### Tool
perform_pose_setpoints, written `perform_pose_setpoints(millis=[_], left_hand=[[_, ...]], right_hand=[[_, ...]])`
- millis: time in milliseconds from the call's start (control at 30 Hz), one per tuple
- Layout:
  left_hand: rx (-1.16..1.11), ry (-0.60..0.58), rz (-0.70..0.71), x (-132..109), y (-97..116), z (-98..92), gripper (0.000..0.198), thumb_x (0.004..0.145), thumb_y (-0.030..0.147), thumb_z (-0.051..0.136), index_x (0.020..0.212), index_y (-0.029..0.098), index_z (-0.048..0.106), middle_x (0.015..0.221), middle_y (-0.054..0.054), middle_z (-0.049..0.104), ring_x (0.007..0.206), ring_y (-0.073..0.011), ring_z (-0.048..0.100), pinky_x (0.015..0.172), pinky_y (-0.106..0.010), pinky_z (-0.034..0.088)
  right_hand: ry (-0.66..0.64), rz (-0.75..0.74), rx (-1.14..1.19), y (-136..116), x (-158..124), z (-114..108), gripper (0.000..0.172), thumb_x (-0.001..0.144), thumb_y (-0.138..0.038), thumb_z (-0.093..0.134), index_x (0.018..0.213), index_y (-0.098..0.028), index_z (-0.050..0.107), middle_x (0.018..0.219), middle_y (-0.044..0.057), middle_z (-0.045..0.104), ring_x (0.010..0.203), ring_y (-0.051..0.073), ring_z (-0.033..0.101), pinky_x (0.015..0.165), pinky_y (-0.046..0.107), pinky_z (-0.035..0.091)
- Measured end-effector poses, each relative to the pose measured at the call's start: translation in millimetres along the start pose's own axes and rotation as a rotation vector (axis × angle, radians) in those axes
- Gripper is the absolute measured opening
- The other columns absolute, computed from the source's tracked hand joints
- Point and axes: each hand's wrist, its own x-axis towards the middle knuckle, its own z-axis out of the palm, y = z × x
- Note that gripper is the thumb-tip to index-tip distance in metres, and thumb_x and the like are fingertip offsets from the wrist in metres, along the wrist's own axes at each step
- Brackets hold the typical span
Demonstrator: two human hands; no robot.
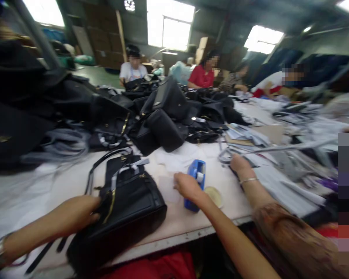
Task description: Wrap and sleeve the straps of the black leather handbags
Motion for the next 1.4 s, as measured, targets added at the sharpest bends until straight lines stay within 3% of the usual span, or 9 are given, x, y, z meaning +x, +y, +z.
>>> perform_pose_setpoints(millis=[200,300,400,500,700,933,1133,1300,1400], left_hand=[[0.016,0.164,-0.107,-10.3,39.0,-25.1,0.018,0.077,0.012,0.045,0.086,0.017,0.059,0.085,-0.017,0.068,0.079,-0.0332,0.065,0.069,-0.040,0.045],[-0.548,0.324,-0.174,-25.7,40.8,-17.5,0.009,0.082,0.020,0.046,0.090,0.019,0.051,0.084,-0.011,0.067,0.075,-0.0261,0.066,0.069,-0.036,0.047],[-1.330,0.285,-0.300,-38.7,31.9,-8.8,0.019,0.084,0.026,0.053,0.102,0.019,0.049,0.091,-0.009,0.068,0.075,-0.0200,0.067,0.072,-0.033,0.051],[-1.656,0.265,-0.292,-49.6,26.0,-4.5,0.041,0.084,0.029,0.061,0.119,0.015,0.048,0.105,-0.014,0.066,0.089,-0.0208,0.066,0.086,-0.036,0.049],[-1.505,0.575,-0.109,-57.5,35.6,-6.5,0.067,0.083,0.031,0.064,0.141,0.023,0.031,0.111,-0.010,0.066,0.081,-0.0186,0.067,0.083,-0.034,0.050],[-1.104,0.689,-0.045,-40.3,30.8,-10.0,0.065,0.090,0.030,0.052,0.147,0.030,0.021,0.112,-0.006,0.068,0.093,-0.0194,0.065,0.093,-0.034,0.045],[-0.600,0.811,0.095,-20.0,7.6,-5.6,0.036,0.089,0.023,0.049,0.124,0.027,0.056,0.122,-0.007,0.055,0.118,-0.0233,0.049,0.104,-0.040,0.036],[-0.924,0.907,-0.100,-11.5,-2.7,4.3,0.060,0.082,0.033,0.063,0.136,0.023,0.040,0.141,-0.011,0.037,0.128,-0.0271,0.042,0.104,-0.044,0.038],[-1.394,0.651,-0.124,-14.2,-0.8,3.0,0.067,0.078,0.038,0.069,0.136,0.019,0.040,0.139,-0.016,0.046,0.122,-0.0299,0.050,0.097,-0.041,0.045]], right_hand=[[0.359,0.143,0.464,3.3,-12.0,-55.8,0.018,0.086,-0.036,0.054,0.095,-0.020,0.053,0.075,0.000,0.064,0.067,0.017,0.062,0.061,0.025,0.042],[0.430,0.077,0.621,-25.2,-13.1,-72.3,0.018,0.086,-0.034,0.053,0.098,-0.021,0.053,0.073,-0.001,0.063,0.063,0.015,0.061,0.061,0.024,0.043],[0.386,-0.083,0.702,-61.4,7.8,-74.6,0.013,0.086,-0.028,0.051,0.096,-0.020,0.052,0.074,-0.001,0.062,0.062,0.014,0.059,0.059,0.023,0.042],[0.247,-0.204,0.756,-95.8,42.7,-68.2,0.013,0.082,-0.022,0.052,0.094,-0.019,0.051,0.075,0.000,0.061,0.060,0.012,0.057,0.055,0.022,0.040],[-0.210,-0.270,0.953,-142.0,92.1,-60.5,0.024,0.075,-0.014,0.053,0.098,-0.016,0.048,0.063,-0.002,0.059,0.052,0.013,0.056,0.046,0.020,0.040],[-0.074,-0.319,0.828,-144.5,95.9,-71.6,0.026,0.069,-0.005,0.051,0.093,-0.015,0.052,0.073,-0.002,0.058,0.056,0.010,0.056,0.050,0.018,0.040],[-0.426,-0.508,1.147,-153.8,100.7,-81.3,0.027,0.072,-0.016,0.060,0.098,-0.016,0.053,0.071,-0.004,0.055,0.055,0.009,0.054,0.050,0.018,0.044],[-0.599,-0.514,1.280,-154.7,113.0,-78.9,0.033,0.070,-0.022,0.068,0.099,-0.015,0.054,0.076,-0.003,0.056,0.057,0.008,0.054,0.054,0.018,0.047],[-0.649,-0.564,1.339,-154.5,116.8,-74.2,0.034,0.070,-0.026,0.071,0.099,-0.016,0.056,0.078,-0.003,0.055,0.061,0.008,0.052,0.057,0.019,0.047]])
